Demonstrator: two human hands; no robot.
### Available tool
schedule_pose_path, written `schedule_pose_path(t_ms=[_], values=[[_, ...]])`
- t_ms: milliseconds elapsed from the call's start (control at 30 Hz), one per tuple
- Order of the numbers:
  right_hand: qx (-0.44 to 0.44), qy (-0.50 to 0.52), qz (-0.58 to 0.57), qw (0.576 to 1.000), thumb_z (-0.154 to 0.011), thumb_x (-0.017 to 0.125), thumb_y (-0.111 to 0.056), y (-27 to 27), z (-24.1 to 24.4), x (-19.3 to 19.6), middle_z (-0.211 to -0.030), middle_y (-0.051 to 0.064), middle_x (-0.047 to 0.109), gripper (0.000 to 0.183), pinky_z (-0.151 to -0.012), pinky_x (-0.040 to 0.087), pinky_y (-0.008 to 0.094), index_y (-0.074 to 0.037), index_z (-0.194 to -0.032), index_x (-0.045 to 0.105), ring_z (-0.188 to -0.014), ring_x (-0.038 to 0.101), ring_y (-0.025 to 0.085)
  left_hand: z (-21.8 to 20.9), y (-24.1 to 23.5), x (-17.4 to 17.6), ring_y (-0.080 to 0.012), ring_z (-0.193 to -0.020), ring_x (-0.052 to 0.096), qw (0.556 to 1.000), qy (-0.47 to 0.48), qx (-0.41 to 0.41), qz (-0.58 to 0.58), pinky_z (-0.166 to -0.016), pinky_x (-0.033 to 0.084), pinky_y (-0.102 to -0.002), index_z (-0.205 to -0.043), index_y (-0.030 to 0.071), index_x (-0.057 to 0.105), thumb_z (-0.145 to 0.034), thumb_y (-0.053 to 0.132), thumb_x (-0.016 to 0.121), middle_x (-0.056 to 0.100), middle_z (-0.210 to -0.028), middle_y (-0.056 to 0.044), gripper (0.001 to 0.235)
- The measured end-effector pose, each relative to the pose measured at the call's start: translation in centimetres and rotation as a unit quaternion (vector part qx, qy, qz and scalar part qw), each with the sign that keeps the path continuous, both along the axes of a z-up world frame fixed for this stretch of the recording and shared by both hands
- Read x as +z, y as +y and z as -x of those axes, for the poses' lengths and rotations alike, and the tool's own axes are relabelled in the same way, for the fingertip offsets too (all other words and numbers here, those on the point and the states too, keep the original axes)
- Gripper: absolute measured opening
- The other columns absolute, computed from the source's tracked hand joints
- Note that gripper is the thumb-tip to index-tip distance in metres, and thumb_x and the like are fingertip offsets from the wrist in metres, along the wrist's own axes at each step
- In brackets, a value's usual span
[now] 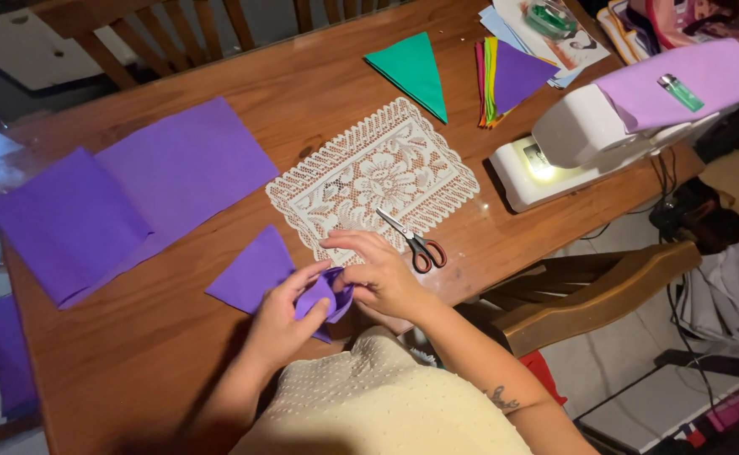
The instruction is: Cutting purple fabric into triangular shapes using scissors on a wooden table.
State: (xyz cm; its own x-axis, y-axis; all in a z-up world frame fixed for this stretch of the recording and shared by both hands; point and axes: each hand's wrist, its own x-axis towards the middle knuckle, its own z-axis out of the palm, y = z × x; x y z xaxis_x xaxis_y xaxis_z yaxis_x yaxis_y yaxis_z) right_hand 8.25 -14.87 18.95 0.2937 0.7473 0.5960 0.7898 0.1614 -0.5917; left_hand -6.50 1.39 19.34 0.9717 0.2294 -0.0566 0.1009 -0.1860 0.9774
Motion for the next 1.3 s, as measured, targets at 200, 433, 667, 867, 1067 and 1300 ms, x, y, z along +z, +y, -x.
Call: schedule_pose_path(t_ms=[200, 433, 667, 867, 1067, 1300], values=[[-0.06, 0.006, -0.032, 0.998, -0.095, 0.063, -0.053, 0.2, 1.2, 0.2, -0.125, 0.011, 0.071, 0.037, -0.094, 0.053, 0.051, -0.022, -0.079, 0.076, -0.12, 0.068, 0.037, 0.3, -2.0, 0.6, -0.0324, -0.111, 0.072, 0.982, -0.07, 0.119, -0.133, -0.094, 0.056, -0.043, -0.133, 0.013, 0.069, -0.08, 0.006, 0.071, 0.077, -0.116, -0.014, 0.054], [-0.055, 0.074, -0.065, 0.994, -0.091, 0.072, -0.048, -0.5, 1.4, -0.5, -0.119, 0.01, 0.076, 0.03, -0.092, 0.054, 0.05, -0.021, -0.079, 0.078, -0.114, 0.071, 0.037, -0.1, -1.4, -2.7, -0.0349, -0.106, 0.073, 0.997, -0.046, 0.028, -0.051, -0.092, 0.056, -0.045, -0.13, 0.009, 0.071, -0.077, 0.0, 0.068, 0.078, -0.112, -0.016, 0.054], [-0.024, 0.276, -0.109, 0.955, -0.088, 0.079, -0.029, -2.1, -2.8, -0.5, -0.111, 0.025, 0.077, 0.035, -0.092, 0.055, 0.046, -0.007, -0.064, 0.067, -0.101, 0.075, 0.039, 1.4, 0.7, -10.2, -0.0298, -0.098, 0.076, 0.997, 0.06, 0.018, -0.046, -0.088, 0.06, -0.042, -0.114, 0.008, 0.078, -0.084, 0.001, 0.068, 0.08, -0.103, -0.015, 0.032], [-0.001, 0.364, -0.114, 0.925, -0.084, 0.083, -0.014, -2.5, -6.0, -0.9, -0.115, 0.026, 0.073, 0.02, -0.093, 0.055, 0.039, -0.002, -0.076, 0.069, -0.101, 0.073, 0.032, 3.7, 1.6, -10.6, -0.0193, -0.086, 0.074, 0.968, 0.039, -0.028, 0.245, -0.084, 0.062, -0.036, -0.111, -0.007, 0.07, -0.084, -0.004, 0.076, 0.074, -0.098, -0.012, 0.028], [-0.003, 0.504, -0.043, 0.863, -0.087, 0.077, -0.008, 0.5, -4.6, -4.1, -0.085, 0.017, 0.073, 0.01, -0.068, 0.056, 0.027, 0.001, -0.084, 0.072, -0.074, 0.069, 0.02, 2.9, -0.4, -6.2, -0.0089, -0.068, 0.064, 0.963, 0.046, 0.006, 0.265, -0.064, 0.056, -0.027, -0.091, 0.001, 0.073, -0.09, 0.007, 0.077, 0.071, -0.076, -0.002, 0.007], [0.063, 0.706, -0.101, 0.698, -0.094, 0.063, -0.044, 4.8, 0.1, -8.8, -0.107, 0.009, 0.073, 0.042, -0.086, 0.06, 0.031, -0.025, -0.131, 0.058, -0.098, 0.074, 0.02, 1.4, 0.4, -10.3, -0.011, -0.063, 0.055, 0.94, 0.037, 0.298, 0.16, -0.063, 0.049, -0.026, -0.083, 0.001, 0.068, -0.098, 0.017, 0.072, 0.065, -0.068, -0.003, 0.022]])
